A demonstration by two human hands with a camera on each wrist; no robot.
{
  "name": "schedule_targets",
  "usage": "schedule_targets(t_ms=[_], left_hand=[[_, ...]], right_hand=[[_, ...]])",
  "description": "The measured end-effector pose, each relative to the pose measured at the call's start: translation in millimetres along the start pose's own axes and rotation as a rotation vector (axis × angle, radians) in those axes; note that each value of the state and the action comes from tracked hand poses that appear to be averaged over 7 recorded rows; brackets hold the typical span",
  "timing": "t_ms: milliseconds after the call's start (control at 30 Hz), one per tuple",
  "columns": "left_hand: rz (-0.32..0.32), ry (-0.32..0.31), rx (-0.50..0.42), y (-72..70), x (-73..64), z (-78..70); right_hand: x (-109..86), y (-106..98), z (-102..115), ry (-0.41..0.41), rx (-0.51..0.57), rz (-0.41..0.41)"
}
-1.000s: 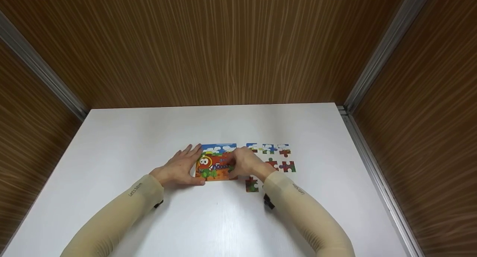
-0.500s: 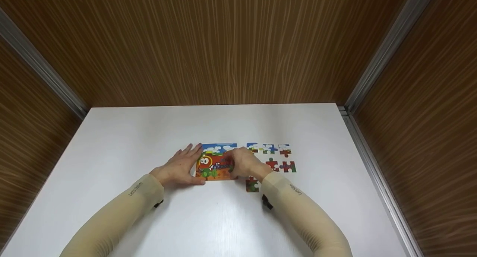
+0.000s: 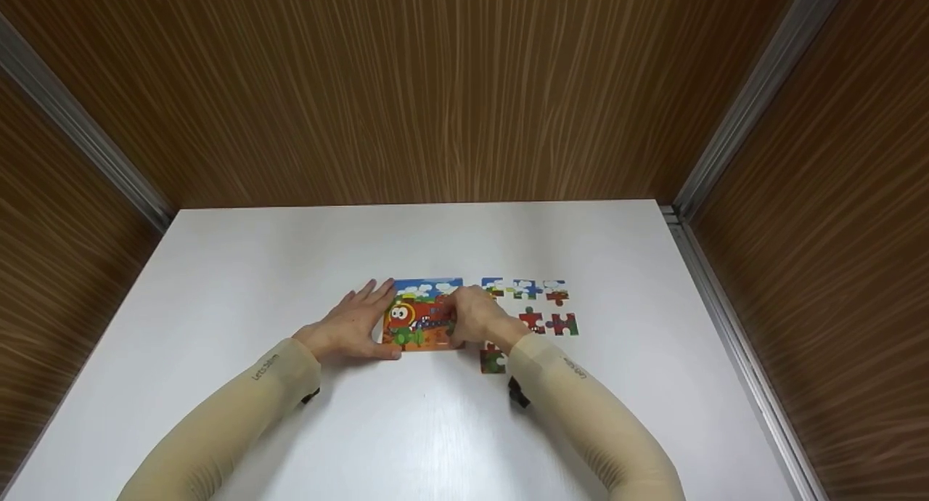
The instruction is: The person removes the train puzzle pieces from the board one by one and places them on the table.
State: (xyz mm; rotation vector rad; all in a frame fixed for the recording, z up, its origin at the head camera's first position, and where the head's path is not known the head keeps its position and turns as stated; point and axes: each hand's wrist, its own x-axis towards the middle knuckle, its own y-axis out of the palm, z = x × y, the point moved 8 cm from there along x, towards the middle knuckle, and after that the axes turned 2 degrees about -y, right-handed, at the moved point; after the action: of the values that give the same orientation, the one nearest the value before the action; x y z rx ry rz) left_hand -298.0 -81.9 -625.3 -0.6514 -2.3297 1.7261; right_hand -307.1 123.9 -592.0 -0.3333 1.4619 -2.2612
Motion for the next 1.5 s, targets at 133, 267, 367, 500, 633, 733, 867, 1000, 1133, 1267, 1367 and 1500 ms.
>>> schedule_targets(t_ms=[133,267,367,500,633,733,867,1000,1133,1267,1367,1500], left_hand=[[-0.009,0.002,0.014,0.0,1.1,-0.8],[-0.01,0.0,0.007,0.3,0.8,-0.9],[-0.006,0.001,0.006,0.3,-0.1,-0.9],[-0.009,0.003,0.004,-0.2,-0.4,-0.9],[-0.012,0.006,0.0,-0.9,-0.7,-0.2],[-0.013,0.004,-0.002,-0.8,-0.5,0.2],[-0.011,-0.001,0.001,0.0,-0.1,1.4],[-0.004,-0.004,0.0,1.5,1.1,2.7],[-0.001,-0.006,-0.003,1.3,1.6,2.8],[0.003,-0.008,-0.004,0.7,0.9,2.3],[0.006,-0.007,-0.005,0.6,0.5,1.8],[0.008,-0.011,-0.01,0.9,0.9,1.7]], right_hand=[[-1.2,-1.1,-0.3,-0.023,-0.04,-0.032],[-4.7,-1.1,-0.9,-0.024,0.007,-0.038],[-7.9,-1.7,-1.9,-0.023,0.052,-0.039],[-11.5,-5.3,-1.9,-0.041,0.094,-0.057],[-13.0,-9.7,1.3,-0.084,0.119,-0.082],[-12.6,-11.7,2.9,-0.114,0.126,-0.088],[-13.7,-13.4,3.5,-0.141,0.141,-0.08],[-18.1,-18.3,1.2,-0.157,0.162,-0.072],[-25.7,-27.5,-2.9,-0.167,0.183,-0.067],[-33.4,-37.1,-8.8,-0.173,0.191,-0.063],[-37.8,-43.2,-15.9,-0.165,0.191,-0.057],[-43.2,-49.7,-28.0,-0.145,0.196,-0.049]])
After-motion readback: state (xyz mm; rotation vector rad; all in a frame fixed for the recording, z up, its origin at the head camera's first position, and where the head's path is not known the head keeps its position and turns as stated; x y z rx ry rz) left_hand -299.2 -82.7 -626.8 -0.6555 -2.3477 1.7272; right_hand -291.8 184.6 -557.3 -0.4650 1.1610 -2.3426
